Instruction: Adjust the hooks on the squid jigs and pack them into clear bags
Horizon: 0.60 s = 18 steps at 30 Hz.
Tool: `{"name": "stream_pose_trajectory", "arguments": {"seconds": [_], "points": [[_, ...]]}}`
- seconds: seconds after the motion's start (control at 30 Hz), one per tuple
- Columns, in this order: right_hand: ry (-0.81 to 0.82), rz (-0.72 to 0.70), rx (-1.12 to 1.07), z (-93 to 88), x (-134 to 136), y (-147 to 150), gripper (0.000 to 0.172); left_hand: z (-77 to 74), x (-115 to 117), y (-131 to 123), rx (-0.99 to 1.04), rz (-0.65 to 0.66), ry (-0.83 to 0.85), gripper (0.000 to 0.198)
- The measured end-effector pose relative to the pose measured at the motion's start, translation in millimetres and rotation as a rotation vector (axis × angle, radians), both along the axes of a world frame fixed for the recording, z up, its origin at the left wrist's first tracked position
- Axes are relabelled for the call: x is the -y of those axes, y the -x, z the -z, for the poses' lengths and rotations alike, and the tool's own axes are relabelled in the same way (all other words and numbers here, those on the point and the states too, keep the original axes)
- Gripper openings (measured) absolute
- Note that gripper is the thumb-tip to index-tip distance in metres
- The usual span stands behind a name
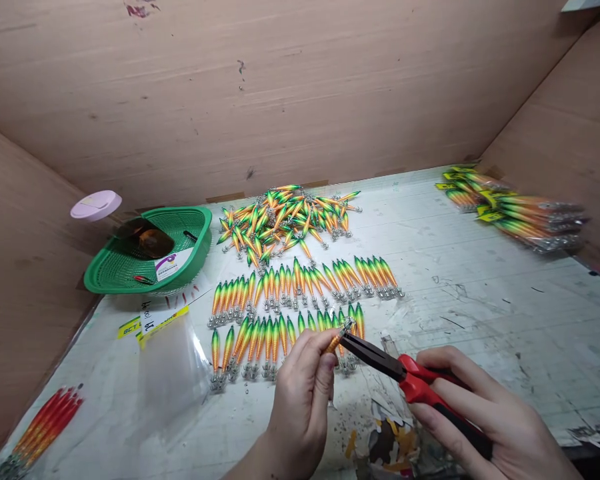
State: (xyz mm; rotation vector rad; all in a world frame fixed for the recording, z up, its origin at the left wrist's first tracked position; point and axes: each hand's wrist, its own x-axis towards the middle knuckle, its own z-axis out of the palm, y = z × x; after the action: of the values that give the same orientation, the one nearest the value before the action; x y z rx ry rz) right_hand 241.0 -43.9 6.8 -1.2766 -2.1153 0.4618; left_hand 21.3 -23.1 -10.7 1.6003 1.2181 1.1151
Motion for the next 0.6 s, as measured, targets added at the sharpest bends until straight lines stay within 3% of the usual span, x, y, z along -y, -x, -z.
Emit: {"name": "stream_pose_trajectory", "arguments": {"seconds": [0.6], "points": [[0.166, -0.071, -0.123, -2.8, 0.8, 0.6, 0.017, 4.5, 3.0, 0.4, -0.017, 0.024, -0.017, 0.031]]}}
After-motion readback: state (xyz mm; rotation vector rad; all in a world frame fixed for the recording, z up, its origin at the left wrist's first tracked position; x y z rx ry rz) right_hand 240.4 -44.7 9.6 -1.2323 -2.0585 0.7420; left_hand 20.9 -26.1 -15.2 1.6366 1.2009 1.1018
